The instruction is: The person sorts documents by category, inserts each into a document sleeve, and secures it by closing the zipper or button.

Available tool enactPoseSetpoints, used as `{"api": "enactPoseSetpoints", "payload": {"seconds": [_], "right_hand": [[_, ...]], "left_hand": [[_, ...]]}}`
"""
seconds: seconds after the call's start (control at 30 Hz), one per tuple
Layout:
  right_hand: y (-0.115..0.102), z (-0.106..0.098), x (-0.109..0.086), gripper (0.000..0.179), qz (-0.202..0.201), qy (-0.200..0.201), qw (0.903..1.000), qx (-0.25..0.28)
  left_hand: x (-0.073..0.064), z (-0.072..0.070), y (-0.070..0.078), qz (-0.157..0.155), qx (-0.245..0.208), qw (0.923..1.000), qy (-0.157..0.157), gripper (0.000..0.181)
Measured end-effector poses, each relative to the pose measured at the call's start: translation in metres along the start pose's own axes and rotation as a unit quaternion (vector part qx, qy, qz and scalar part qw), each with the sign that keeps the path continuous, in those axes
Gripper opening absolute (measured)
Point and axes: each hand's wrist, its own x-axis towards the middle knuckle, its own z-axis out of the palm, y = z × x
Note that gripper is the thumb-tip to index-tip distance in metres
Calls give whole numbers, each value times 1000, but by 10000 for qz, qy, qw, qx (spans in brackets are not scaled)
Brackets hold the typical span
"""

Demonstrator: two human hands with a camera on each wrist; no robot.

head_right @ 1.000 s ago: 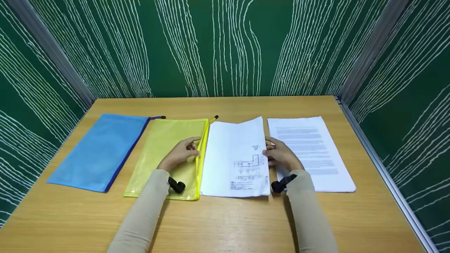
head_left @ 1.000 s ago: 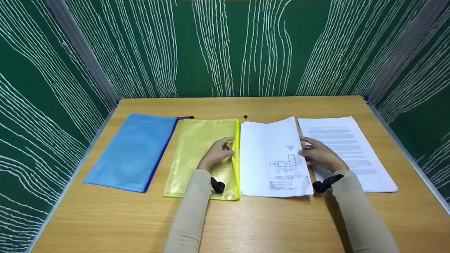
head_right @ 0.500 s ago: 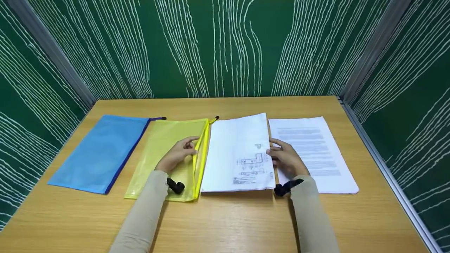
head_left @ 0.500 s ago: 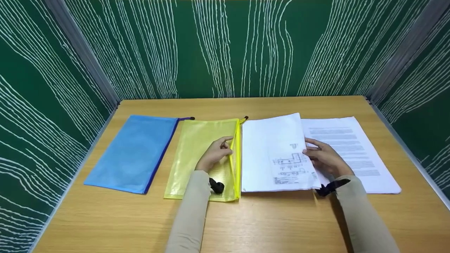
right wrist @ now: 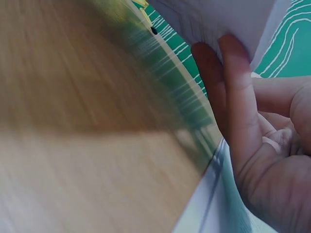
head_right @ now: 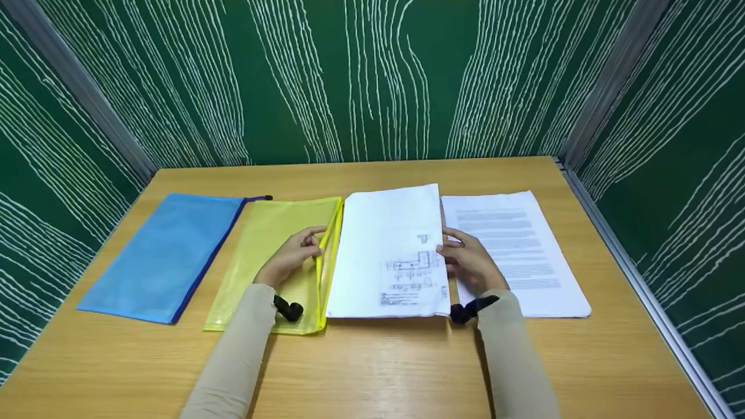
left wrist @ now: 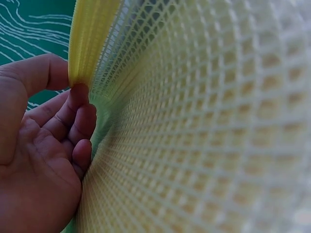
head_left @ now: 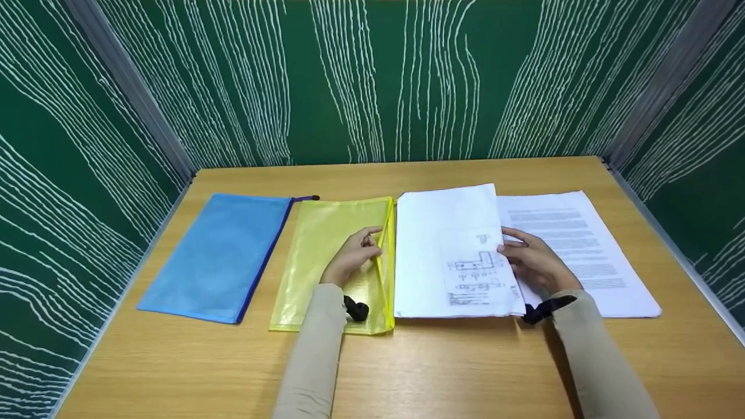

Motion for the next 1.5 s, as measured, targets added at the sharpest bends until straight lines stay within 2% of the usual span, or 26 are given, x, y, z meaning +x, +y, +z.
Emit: {"api": "enactPoseSetpoints", "payload": {"seconds": [0.23, 0.47, 0.7, 1.03, 1.2, 1.5], "right_hand": [[2, 4, 0, 78, 34, -59, 10000, 15], [4, 7, 2, 76, -75, -312, 9995, -62], [5, 8, 3, 76, -86, -333, 9992, -186], [-4, 17, 1, 75, 14, -364, 9993, -82], [-10, 22, -1, 72, -27, -501, 9983, -287], [-5, 24, 7, 74, -2, -302, 9987, -421]], "left_hand": [[0, 0, 2, -87, -17, 9999, -68, 60], [-1, 0, 2, -37, -54, 10000, -3, 60], [-1, -1, 2, -28, -54, 10000, -59, 60], [-1, -1, 3, -57, -140, 9998, -111, 59], [-1, -2, 3, -50, -124, 9997, -186, 59], [-2, -2, 2, -6, -43, 9997, -235, 60]]}}
